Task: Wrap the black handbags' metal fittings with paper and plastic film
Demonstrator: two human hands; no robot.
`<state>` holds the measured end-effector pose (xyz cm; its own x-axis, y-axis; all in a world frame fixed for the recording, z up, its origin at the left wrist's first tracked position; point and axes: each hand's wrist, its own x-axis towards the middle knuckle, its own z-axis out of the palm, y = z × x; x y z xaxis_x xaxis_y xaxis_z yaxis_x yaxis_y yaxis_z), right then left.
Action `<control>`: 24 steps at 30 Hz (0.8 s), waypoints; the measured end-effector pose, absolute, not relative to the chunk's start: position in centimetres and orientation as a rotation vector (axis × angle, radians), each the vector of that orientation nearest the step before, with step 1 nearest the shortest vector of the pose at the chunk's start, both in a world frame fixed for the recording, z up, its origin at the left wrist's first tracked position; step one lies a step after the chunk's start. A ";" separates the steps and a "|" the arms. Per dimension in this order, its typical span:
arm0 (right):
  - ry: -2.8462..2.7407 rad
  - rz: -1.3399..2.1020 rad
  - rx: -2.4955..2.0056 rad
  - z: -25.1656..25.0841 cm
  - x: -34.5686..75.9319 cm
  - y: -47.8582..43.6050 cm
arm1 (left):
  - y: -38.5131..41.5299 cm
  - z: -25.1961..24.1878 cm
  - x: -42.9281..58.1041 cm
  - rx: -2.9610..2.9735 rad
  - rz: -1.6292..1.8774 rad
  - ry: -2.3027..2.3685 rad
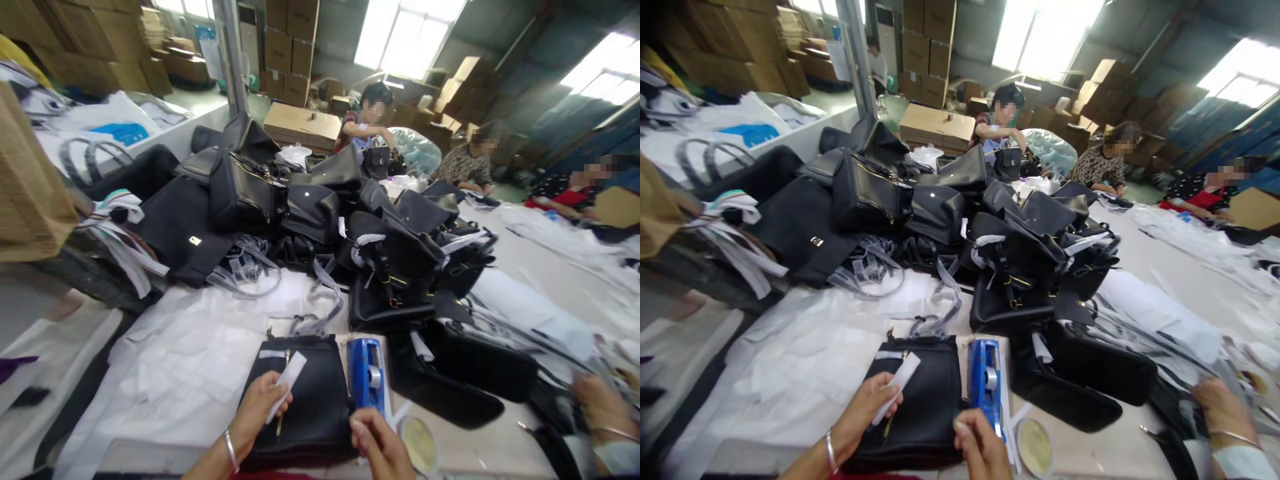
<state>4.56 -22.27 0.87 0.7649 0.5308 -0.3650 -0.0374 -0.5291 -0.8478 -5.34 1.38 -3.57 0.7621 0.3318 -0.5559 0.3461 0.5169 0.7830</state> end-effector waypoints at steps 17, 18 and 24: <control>-0.931 0.749 -2.023 0.1 4.8 -9.7 | 1.9 -2.2 -5.8 1.022 -0.033 0.679; -0.893 0.765 -2.026 -0.2 4.8 -9.7 | 2.1 -2.1 -5.9 1.012 -0.034 0.677; -0.807 0.809 -1.985 -1.3 5.3 -9.7 | 2.0 -2.2 -5.8 0.998 -0.019 0.645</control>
<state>5.33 -9.72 -1.29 0.5869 0.7724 -0.2428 0.2412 -0.4530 -0.8582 -5.83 2.04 -2.17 0.8153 0.2703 -0.5121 0.3007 0.5581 0.7734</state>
